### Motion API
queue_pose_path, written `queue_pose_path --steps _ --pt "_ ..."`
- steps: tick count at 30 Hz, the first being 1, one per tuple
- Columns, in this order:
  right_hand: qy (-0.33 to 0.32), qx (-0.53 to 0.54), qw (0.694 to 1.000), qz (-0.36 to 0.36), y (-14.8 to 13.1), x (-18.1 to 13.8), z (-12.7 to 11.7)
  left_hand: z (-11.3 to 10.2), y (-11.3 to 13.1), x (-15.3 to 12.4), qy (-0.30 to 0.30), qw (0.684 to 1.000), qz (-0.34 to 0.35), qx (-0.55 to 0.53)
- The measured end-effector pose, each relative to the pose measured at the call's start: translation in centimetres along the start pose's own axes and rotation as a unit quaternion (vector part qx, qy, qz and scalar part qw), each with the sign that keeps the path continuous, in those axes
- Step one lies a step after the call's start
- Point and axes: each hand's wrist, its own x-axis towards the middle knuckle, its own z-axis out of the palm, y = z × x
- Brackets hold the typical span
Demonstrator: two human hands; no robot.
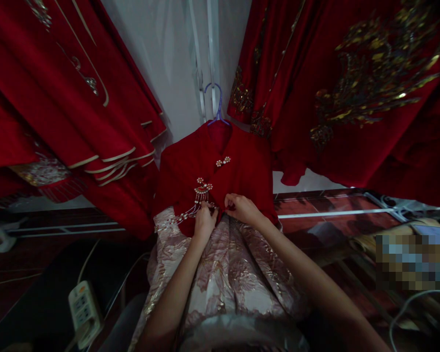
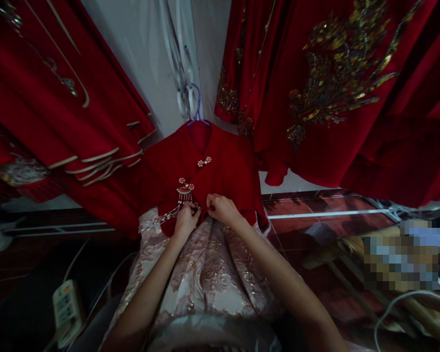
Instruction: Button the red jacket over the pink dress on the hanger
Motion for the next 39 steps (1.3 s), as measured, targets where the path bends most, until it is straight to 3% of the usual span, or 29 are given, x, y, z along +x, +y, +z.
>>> queue_pose_path --steps 7,12,17,23,26,31,39 --pt "-0.006 0.113 0.994 -0.005 0.4 0.3 0.0 0.1 -0.2 -0.1 0.053 0.998 0.031 -0.027" --pt "0.000 0.225 0.974 0.010 0.2 0.7 0.9 -0.2 -0.9 0.1 0.113 0.974 0.004 -0.195" --pt "0.041 0.271 0.962 0.011 -0.3 0.8 2.4 0.1 -1.7 0.6 0.048 0.897 -0.067 -0.435" --pt "0.117 0.209 0.970 0.026 -1.3 0.7 3.5 0.1 -1.5 0.4 0.028 0.859 -0.134 -0.493" --pt "0.144 0.179 0.973 0.019 -1.6 0.6 3.7 0.0 -1.4 0.2 0.030 0.864 -0.115 -0.490" --pt "0.145 0.169 0.975 0.018 -1.8 0.5 3.6 0.0 -1.8 -0.2 0.019 0.901 -0.073 -0.427" --pt "0.124 0.154 0.980 0.015 -1.5 0.4 3.6 0.1 -1.8 -0.4 -0.002 0.911 -0.063 -0.407"
